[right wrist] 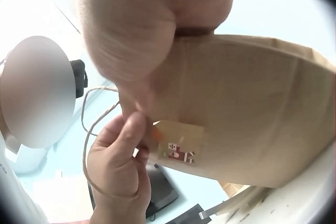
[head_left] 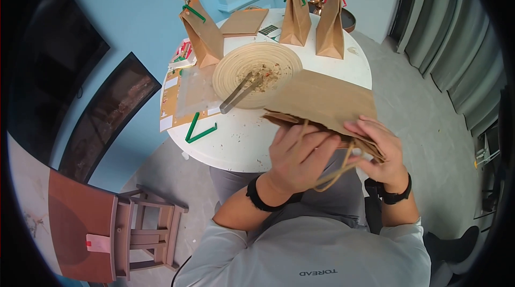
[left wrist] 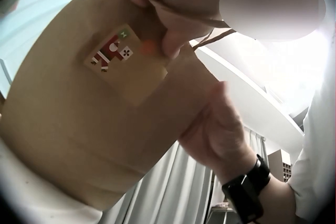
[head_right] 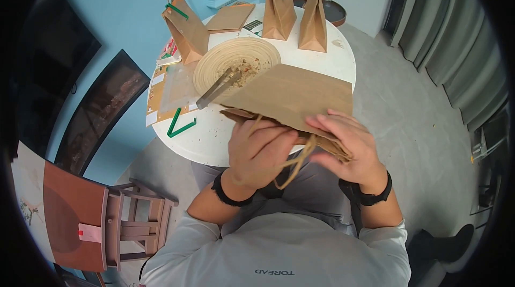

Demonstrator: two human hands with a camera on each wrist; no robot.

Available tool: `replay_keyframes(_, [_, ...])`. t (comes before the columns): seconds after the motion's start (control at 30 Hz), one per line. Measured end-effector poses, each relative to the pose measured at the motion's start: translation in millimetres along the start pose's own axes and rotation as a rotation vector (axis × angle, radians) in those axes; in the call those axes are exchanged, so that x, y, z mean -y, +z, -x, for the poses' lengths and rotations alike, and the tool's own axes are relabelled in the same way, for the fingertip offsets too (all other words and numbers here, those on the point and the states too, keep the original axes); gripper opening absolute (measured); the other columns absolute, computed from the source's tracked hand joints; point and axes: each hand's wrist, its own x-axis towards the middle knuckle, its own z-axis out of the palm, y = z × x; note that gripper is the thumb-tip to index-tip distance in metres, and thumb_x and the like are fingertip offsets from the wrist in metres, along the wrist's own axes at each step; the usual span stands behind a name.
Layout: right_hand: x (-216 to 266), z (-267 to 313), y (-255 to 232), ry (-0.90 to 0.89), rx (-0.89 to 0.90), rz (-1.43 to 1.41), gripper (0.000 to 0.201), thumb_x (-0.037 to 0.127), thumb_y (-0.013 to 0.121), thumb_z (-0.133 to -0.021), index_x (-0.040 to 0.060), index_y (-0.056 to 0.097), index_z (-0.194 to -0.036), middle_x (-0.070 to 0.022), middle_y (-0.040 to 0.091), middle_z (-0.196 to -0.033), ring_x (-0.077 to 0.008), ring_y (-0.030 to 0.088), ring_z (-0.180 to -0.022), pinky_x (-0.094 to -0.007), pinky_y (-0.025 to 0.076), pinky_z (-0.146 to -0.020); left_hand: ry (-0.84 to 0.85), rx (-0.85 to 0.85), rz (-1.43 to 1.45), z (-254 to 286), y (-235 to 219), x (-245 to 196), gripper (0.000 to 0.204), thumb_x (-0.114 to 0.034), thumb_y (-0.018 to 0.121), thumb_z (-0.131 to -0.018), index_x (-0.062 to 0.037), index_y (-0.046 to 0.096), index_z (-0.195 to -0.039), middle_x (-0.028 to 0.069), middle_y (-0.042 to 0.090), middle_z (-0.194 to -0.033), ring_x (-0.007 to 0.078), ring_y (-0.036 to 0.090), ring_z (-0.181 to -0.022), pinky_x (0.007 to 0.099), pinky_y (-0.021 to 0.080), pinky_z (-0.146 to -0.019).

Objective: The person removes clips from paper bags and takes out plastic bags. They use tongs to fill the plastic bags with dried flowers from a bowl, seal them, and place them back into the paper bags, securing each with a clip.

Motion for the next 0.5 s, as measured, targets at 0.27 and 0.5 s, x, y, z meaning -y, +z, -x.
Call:
replay_keyframes(0.27, [-56,4,-14,0.450,-0.538,-0.075,0.024,0.001,0.072,-0.097,-0.0086,0.072,-0.119,-0.0137,0.077,-0.111,-0.0201,0.071,-0.101,-0.0315,0.054,-0.094,-0.429,-0.038,-0.279,55,-111,80,0.033,-0.014,0.089,-0.081,-0.0034,0.072,-0.107,0.0157,0.067,-0.111,0.0366,0.063,-0.098,0.0460,0.053,-0.088])
replay_keyframes(0.5, [-70,-30,-18,0.542,-0.614,-0.343,0.034,0.006,0.071,-0.100,-0.0091,0.067,-0.130,-0.0134,0.074,-0.123,-0.0195,0.069,-0.110,-0.0320,0.051,-0.101,-0.786,0.545,-0.752,124,-165,154,0.039,-0.017,0.086,-0.084,-0.0095,0.075,-0.121,0.0218,0.066,-0.132,0.0420,0.063,-0.118,0.0504,0.053,-0.095])
